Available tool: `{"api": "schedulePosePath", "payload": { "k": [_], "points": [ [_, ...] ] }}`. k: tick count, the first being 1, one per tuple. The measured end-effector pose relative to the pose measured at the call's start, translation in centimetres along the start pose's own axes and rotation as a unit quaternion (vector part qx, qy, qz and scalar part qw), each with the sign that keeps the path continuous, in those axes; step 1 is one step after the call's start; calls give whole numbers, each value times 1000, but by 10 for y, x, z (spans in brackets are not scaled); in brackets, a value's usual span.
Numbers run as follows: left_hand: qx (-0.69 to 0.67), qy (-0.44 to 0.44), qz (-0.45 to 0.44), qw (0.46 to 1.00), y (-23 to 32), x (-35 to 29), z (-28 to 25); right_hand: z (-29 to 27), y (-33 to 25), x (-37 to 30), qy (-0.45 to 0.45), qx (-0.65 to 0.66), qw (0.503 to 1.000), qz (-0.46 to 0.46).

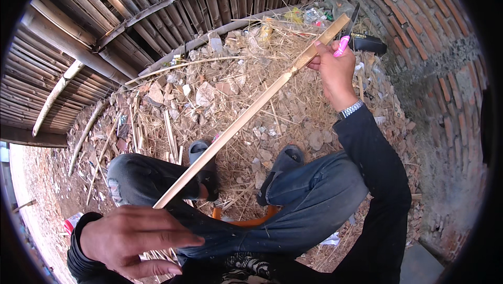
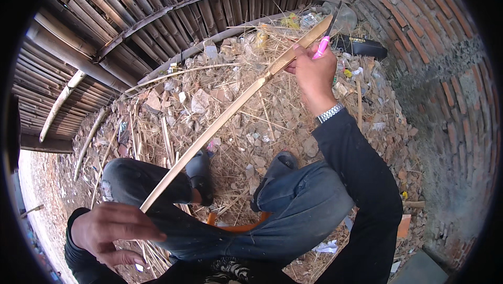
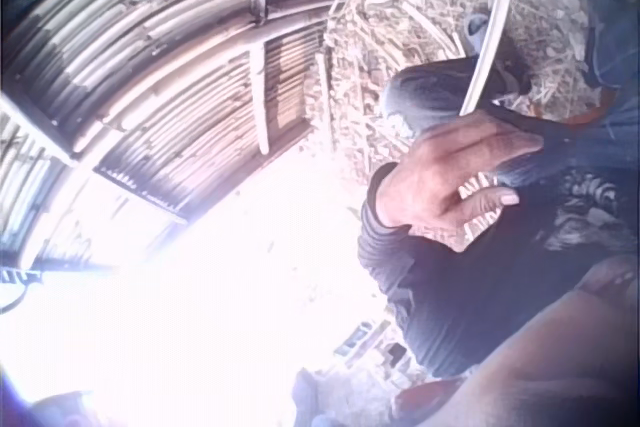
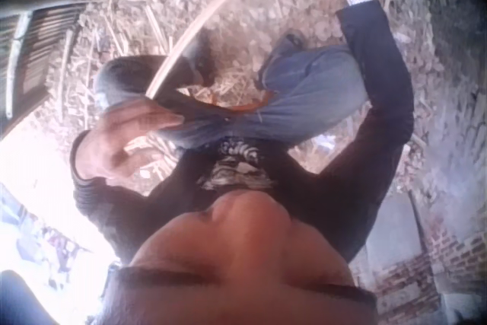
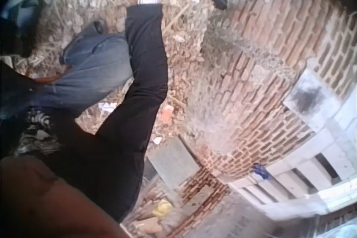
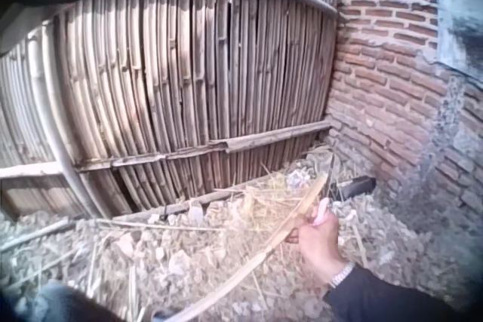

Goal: The person uses a knife to shave layers off a piece of bamboo while sitting on the ground.

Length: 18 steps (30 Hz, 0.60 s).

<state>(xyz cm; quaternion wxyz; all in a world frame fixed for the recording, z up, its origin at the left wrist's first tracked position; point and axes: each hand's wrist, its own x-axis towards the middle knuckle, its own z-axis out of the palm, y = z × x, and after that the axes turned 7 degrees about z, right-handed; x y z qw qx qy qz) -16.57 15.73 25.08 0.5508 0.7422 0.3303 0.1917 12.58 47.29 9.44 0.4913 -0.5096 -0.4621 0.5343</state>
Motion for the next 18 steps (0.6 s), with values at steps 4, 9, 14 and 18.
{"api": "schedulePosePath", "payload": {
  "k": [4, 9, 14, 18],
  "points": [
    [-241, -111, -14, 964, -20, -18, 60, -9, -9, 6, 28, 42, 999, 18],
    [-287, 426, 30, 858, -80, 27, 122, 2, -25, -17, -18, 87, 990, 108],
    [-171, 728, 334, 574, -89, 87, 24, 16, -4, -36, -78, 96, 972, 199],
    [-103, 714, 473, 506, -57, 68, -35, 58, 14, -55, -206, -8, 946, 250]
  ]
}}
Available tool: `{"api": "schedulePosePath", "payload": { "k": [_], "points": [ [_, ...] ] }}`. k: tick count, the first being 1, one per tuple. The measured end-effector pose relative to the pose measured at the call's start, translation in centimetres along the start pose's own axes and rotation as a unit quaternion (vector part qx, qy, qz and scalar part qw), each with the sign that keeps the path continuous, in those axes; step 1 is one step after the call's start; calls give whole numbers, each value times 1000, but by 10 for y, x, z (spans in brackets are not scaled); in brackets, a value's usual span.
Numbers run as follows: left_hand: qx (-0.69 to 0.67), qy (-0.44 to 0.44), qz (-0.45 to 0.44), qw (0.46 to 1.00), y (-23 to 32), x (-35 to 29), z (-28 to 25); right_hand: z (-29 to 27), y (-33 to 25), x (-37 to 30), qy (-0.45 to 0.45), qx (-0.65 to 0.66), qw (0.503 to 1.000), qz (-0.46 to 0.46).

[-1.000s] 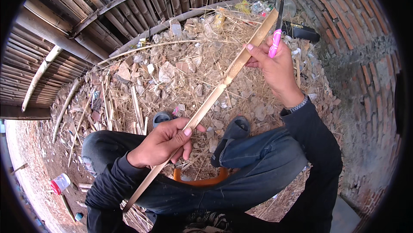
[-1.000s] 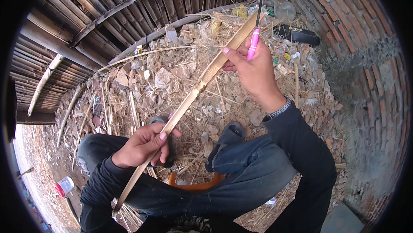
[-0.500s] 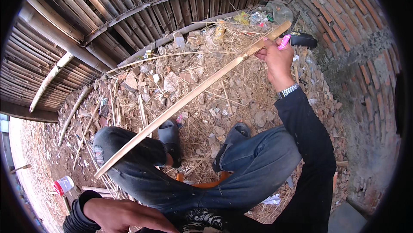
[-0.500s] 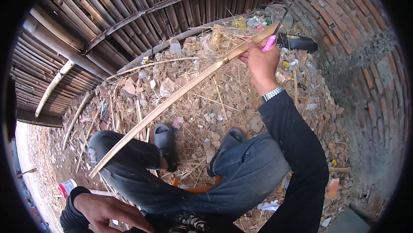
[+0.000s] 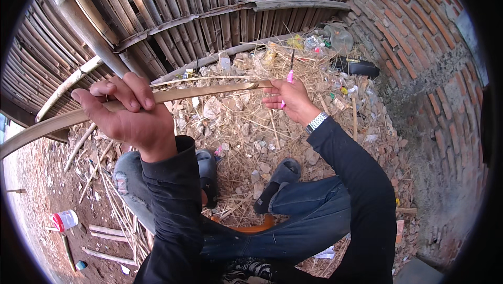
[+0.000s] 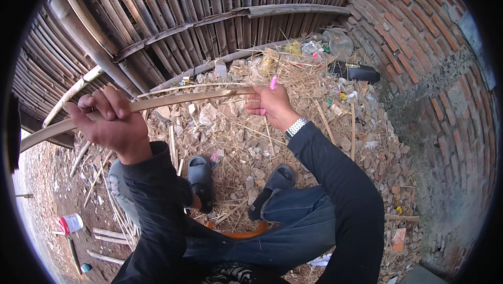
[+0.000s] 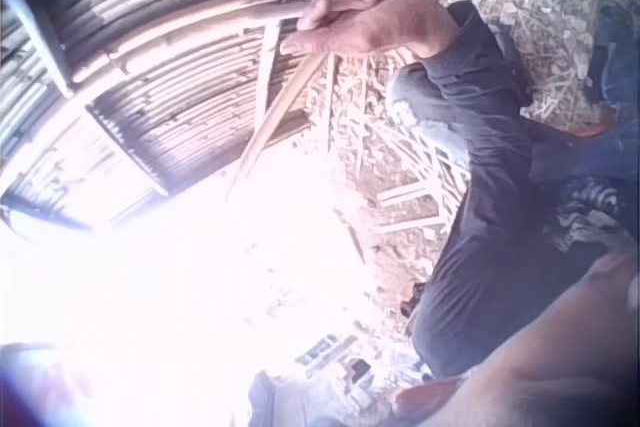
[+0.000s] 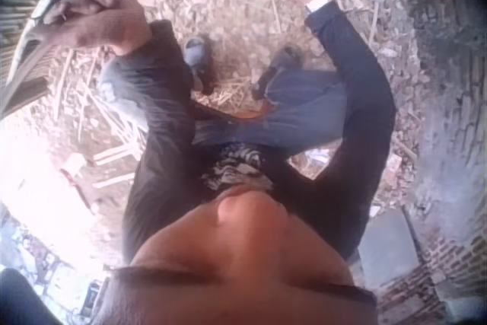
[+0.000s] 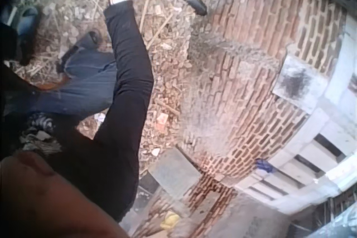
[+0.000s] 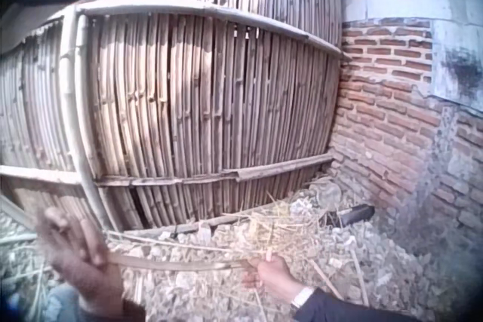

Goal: The person uses a knife to shave layers off a piece of bamboo while sitting on the ground.

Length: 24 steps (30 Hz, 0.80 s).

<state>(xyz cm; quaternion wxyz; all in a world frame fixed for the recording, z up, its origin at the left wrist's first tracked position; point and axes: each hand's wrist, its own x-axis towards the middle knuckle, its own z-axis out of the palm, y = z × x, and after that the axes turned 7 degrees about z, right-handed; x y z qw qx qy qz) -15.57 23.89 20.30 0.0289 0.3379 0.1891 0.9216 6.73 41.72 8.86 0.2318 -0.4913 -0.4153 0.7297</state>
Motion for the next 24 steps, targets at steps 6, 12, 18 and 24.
{"api": "schedulePosePath", "payload": {
  "k": [6, 12, 18, 24],
  "points": [
    [55, -47, -19, 997, -68, 16, 8, 12, 99, 72, 151, -248, 944, -157],
    [94, 8, -102, 990, -150, -46, -18, 23, 218, 73, 208, -85, 974, 28],
    [66, -6, -84, 994, -197, -75, -56, 39, 225, 63, 236, -222, 941, -95],
    [42, 10, -104, 994, -194, -66, -75, 109, 118, 8, 76, 46, 974, -209]
  ]
}}
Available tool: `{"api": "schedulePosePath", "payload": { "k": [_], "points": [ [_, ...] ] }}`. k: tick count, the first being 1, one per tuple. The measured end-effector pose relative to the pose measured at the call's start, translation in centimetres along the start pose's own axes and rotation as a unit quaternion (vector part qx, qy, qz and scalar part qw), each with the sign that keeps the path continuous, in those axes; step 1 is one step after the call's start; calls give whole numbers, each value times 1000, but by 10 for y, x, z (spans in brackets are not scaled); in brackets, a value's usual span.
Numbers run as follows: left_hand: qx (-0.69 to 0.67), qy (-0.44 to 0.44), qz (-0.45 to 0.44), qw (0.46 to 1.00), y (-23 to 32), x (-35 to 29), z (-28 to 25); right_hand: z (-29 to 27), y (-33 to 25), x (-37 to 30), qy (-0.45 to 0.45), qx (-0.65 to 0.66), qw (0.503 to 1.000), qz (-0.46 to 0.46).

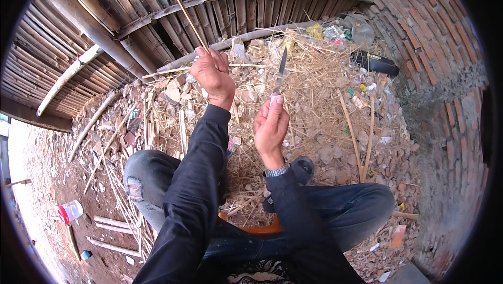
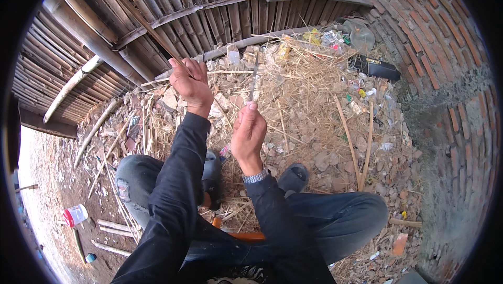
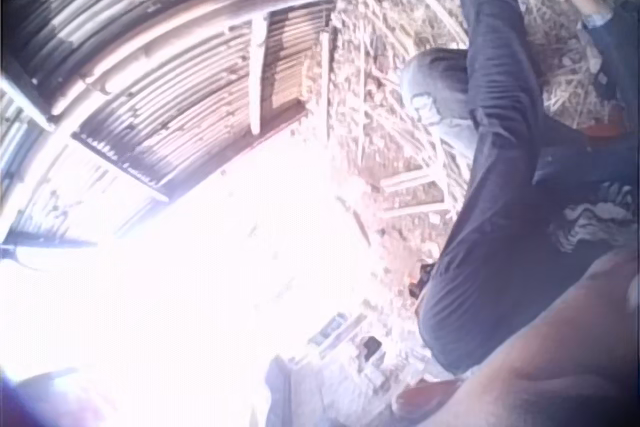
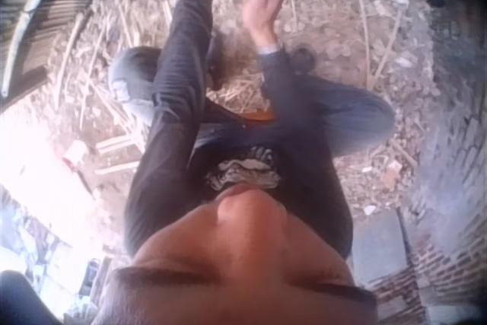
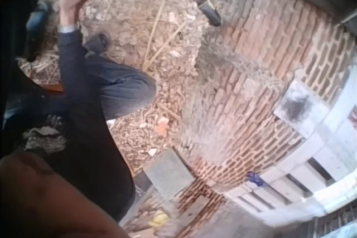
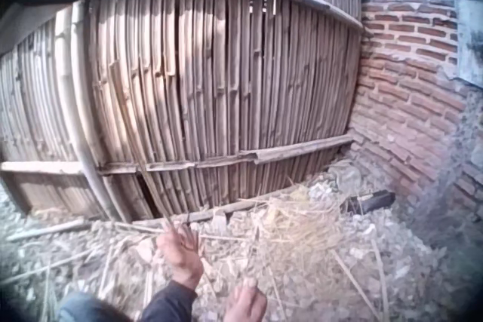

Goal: The person uses a knife to shave layers off a piece of bamboo while sitting on the ground.

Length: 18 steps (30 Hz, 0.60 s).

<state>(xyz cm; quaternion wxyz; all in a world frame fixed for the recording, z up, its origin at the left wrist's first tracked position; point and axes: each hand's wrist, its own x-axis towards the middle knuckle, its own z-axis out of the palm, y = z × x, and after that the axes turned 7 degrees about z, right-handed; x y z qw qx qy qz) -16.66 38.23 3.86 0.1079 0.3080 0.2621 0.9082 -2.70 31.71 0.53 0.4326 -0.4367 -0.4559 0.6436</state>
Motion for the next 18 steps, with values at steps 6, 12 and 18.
{"api": "schedulePosePath", "payload": {
  "k": [6, 12, 18],
  "points": [
    [18, -19, -55, 998, -3, -13, 0, -16, 148, -1, 30, -379, 925, 21],
    [50, 10, -45, 998, 0, 4, -35, -24, 12, 29, 26, -277, 960, 43],
    [-9, -8, -43, 999, 0, 2, -26, 0, 31, -10, 66, -61, 982, -168]
  ]
}}
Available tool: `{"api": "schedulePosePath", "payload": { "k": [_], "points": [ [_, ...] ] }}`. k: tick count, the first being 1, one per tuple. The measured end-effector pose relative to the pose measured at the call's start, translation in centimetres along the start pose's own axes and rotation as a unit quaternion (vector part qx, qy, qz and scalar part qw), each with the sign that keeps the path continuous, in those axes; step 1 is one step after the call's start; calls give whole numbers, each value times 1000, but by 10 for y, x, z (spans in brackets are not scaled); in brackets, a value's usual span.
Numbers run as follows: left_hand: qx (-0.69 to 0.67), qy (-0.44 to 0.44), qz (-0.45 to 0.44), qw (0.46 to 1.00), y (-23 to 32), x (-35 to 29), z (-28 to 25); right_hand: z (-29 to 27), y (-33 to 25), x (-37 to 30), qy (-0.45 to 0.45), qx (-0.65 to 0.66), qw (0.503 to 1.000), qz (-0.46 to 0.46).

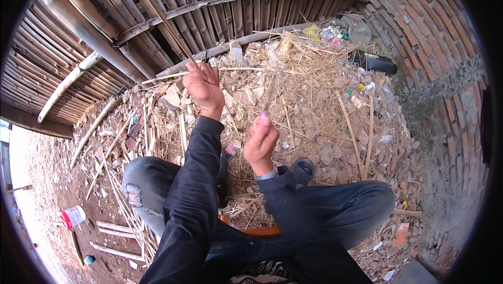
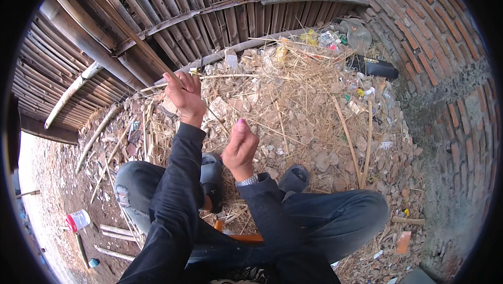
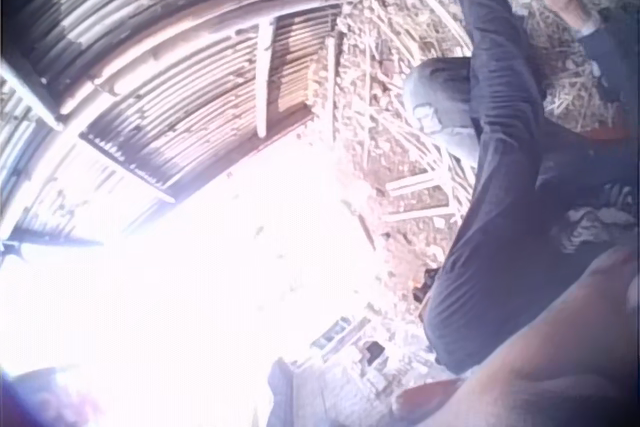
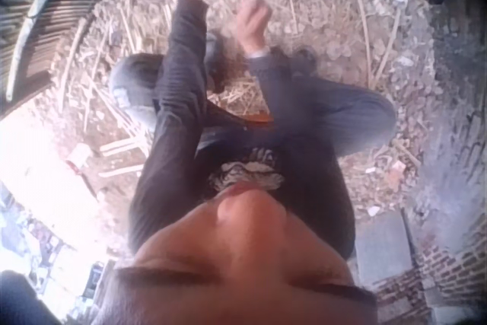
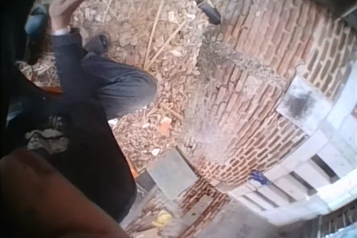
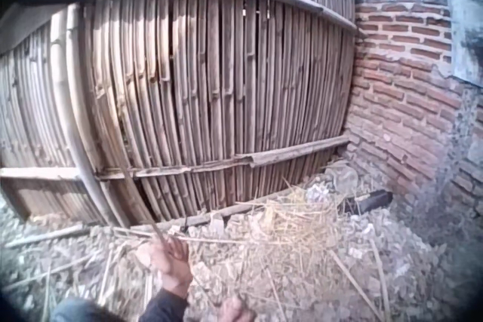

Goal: The person uses a knife to shave layers off a piece of bamboo while sitting on the ground.

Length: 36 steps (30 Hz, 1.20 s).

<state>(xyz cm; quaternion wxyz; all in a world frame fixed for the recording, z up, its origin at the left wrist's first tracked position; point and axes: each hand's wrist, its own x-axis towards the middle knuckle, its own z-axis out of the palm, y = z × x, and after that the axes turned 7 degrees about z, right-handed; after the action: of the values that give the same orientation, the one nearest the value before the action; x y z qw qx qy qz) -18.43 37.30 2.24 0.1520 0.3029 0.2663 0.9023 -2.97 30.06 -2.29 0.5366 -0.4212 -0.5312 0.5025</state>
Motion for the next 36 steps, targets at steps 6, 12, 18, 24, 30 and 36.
{"api": "schedulePosePath", "payload": {
  "k": [6, 12, 18, 24, 30, 36],
  "points": [
    [26, -6, -32, 999, 3, -16, 23, -12, 116, -26, -137, -356, 906, 181],
    [26, -15, -26, 999, 17, -21, -2, -2, -56, 35, -115, 146, 959, 215],
    [-12, -49, -30, 998, 8, -38, 23, -28, 136, -43, -151, -333, 926, 95],
    [10, -58, -21, 998, 19, -19, 4, -23, 73, 24, -152, -287, 905, 273],
    [18, -24, -10, 999, 24, -19, -23, -4, -66, 25, -133, 154, 954, 219],
    [16, 8, -35, 999, 18, -18, -12, -51, 203, -67, -157, -349, 817, 432]
  ]
}}
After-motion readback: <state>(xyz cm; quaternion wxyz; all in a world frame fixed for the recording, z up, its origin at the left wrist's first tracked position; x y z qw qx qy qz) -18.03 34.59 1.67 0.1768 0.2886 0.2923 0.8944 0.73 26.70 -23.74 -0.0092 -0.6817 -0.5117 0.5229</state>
